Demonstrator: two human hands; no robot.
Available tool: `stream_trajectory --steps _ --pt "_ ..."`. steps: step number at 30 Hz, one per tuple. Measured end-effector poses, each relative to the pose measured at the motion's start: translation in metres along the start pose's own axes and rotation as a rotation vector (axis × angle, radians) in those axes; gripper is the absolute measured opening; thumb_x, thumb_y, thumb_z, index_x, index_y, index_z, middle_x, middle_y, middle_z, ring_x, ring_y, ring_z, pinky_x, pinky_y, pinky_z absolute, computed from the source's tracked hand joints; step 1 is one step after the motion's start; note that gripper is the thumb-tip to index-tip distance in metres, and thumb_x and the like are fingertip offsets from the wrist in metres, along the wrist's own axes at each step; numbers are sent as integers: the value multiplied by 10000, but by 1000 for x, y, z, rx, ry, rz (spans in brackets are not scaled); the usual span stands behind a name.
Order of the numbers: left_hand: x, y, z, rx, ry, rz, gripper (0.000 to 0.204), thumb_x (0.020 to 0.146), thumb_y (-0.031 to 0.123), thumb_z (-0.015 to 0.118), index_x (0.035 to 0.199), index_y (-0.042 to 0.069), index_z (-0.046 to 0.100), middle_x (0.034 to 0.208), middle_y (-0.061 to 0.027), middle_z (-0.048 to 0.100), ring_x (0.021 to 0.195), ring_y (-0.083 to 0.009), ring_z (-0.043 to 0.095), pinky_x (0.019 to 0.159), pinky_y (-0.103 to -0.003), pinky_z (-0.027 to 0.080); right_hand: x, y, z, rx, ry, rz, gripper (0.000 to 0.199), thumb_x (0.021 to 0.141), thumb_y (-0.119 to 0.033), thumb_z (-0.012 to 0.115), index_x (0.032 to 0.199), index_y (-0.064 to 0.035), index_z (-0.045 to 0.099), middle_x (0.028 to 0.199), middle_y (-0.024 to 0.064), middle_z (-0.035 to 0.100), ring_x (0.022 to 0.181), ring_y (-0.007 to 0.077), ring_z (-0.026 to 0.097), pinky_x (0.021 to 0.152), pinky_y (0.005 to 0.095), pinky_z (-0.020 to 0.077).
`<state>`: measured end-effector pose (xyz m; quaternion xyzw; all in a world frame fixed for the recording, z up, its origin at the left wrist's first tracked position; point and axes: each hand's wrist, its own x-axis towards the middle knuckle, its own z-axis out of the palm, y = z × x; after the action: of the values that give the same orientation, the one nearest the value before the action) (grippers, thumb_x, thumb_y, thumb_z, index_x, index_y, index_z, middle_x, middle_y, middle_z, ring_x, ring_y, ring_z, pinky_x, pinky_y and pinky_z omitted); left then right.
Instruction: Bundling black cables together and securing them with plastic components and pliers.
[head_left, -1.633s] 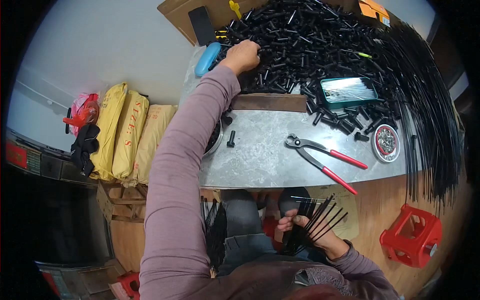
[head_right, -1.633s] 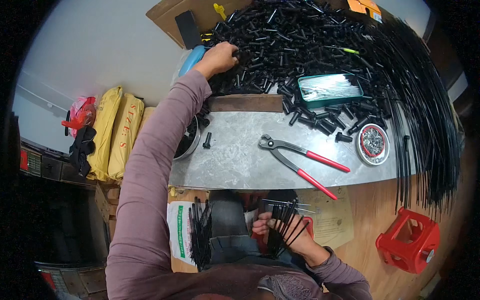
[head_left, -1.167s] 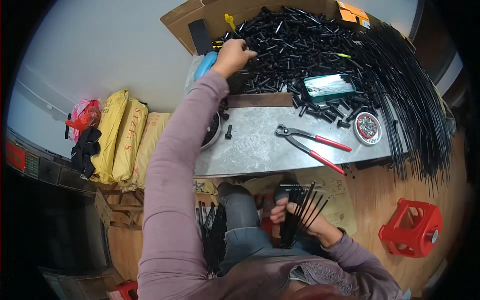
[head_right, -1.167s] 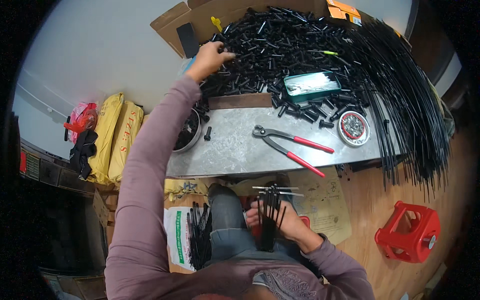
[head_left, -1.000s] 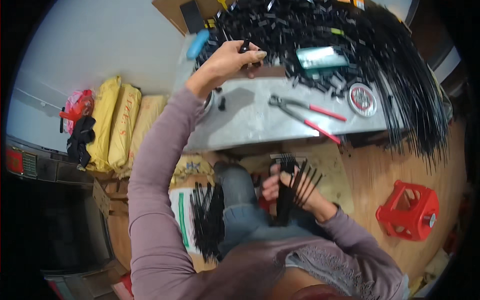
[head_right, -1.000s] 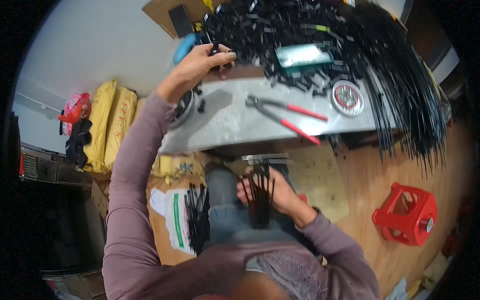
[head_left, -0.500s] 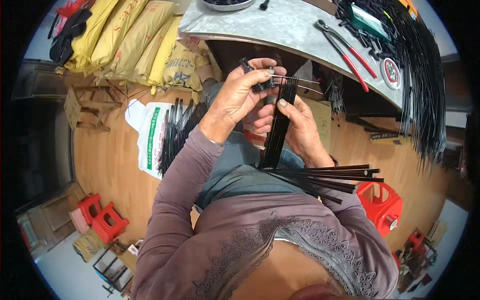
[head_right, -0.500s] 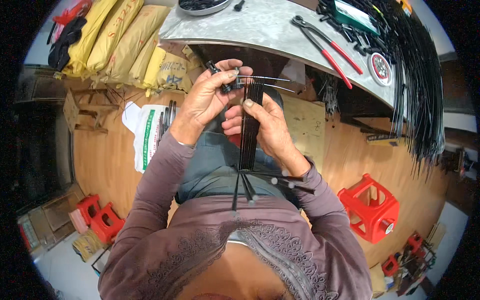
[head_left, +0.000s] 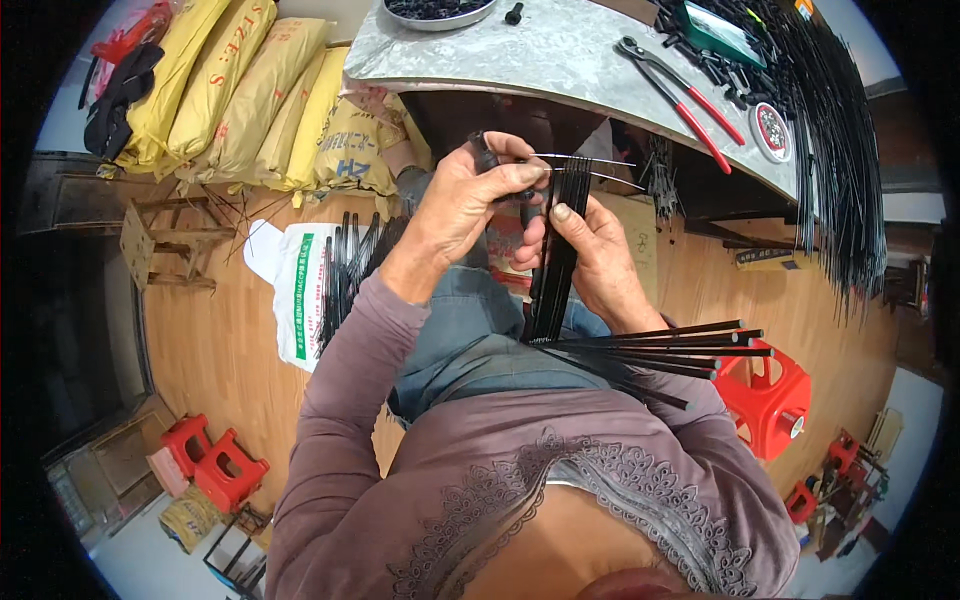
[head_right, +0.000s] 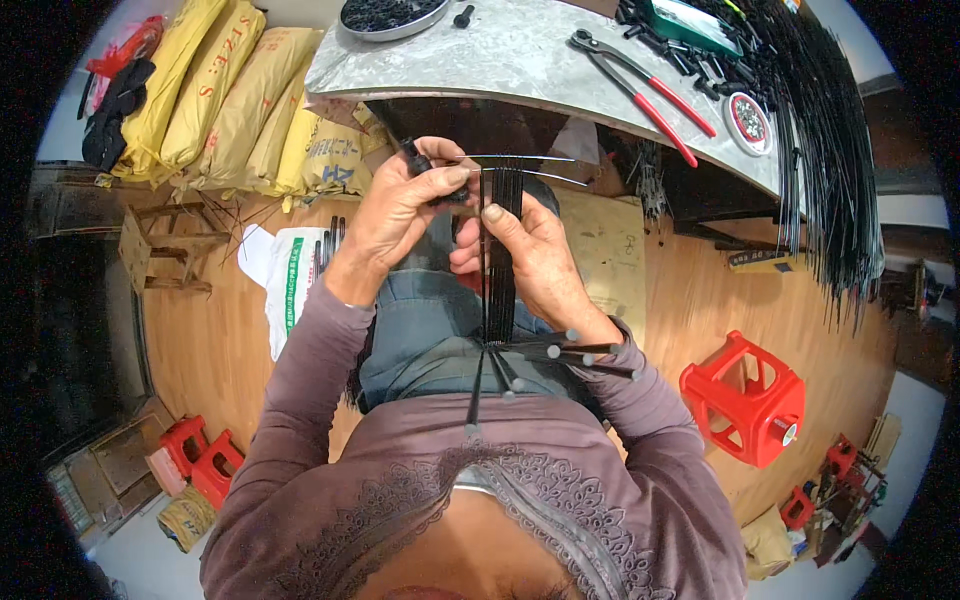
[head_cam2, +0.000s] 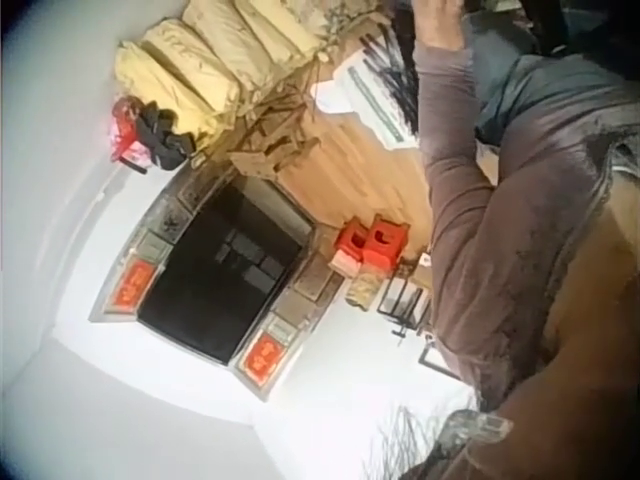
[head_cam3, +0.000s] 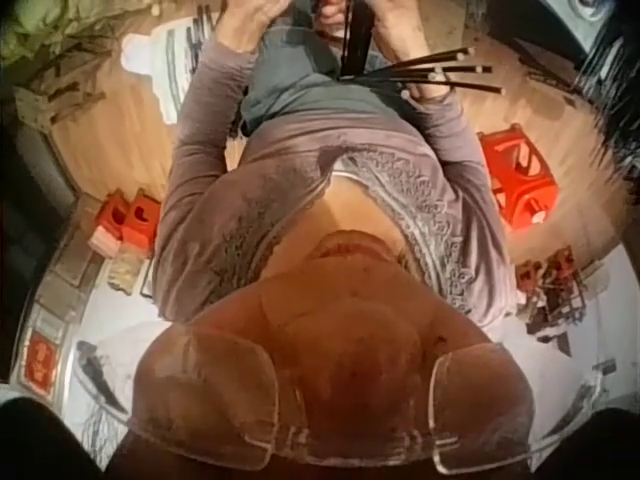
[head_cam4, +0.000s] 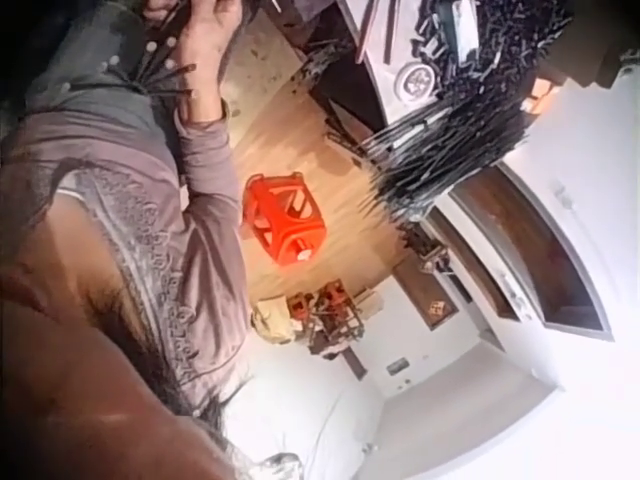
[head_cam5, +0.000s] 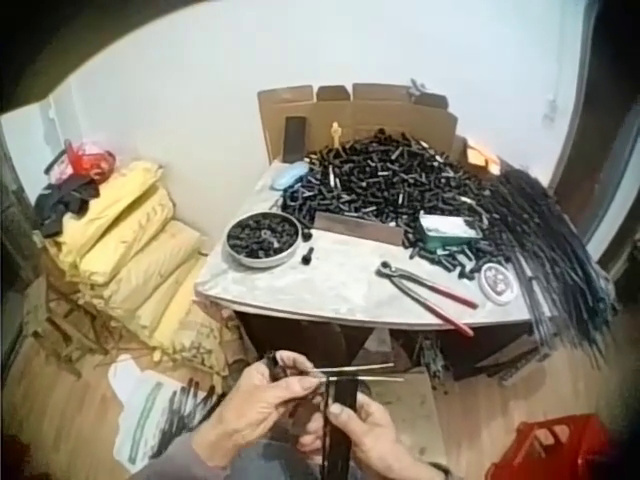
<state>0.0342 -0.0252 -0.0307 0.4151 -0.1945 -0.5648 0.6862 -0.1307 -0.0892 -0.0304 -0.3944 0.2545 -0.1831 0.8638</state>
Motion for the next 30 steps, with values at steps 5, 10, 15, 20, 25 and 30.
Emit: stream_trajectory --steps 5,10,15,20,25,30 --pt "2 7 16 97 20 27 184 849 34 669 1016 49 591 884 -49 653 769 -130 635 703 -258 529 1 -2 -1 -3 26 -25 242 976 -240 518 1099 -31 525 817 87 627 694 190 663 634 299 568" --pt "-4 14 38 513 196 158 130 833 26 676 940 25 603 824 -13 619 714 -63 577 650 -218 479 0 1 -4 -12 36 -41 214 981 -220 508 1063 -22 514 822 90 627 704 188 659 654 297 563" --pt "-7 7 40 855 284 373 120 829 24 670 925 28 597 808 12 598 717 -39 539 638 -198 452 -1 3 -2 -54 69 -41 206 984 -196 499 1070 -10 510 823 91 625 693 185 654 650 301 567" --pt "-14 15 45 890 337 358 117 827 19 668 917 31 593 807 23 581 727 -32 515 632 -190 433 0 6 -2 -99 50 -47 244 987 -247 496 1092 -27 515 823 71 622 696 158 661 585 269 548" --pt "-19 19 43 919 358 403 118 831 20 663 926 37 594 817 14 589 728 -38 524 631 -194 435 -2 4 1 -52 59 -13 191 979 -178 506 1082 -16 511 826 91 624 705 178 661 649 290 578" --pt "-20 23 36 749 338 323 152 845 23 655 978 20 581 849 -20 621 742 -82 578 665 -220 479 -5 -2 0 -56 57 -21 196 981 -189 506 1082 -21 511 830 92 626 703 176 661 638 285 574"
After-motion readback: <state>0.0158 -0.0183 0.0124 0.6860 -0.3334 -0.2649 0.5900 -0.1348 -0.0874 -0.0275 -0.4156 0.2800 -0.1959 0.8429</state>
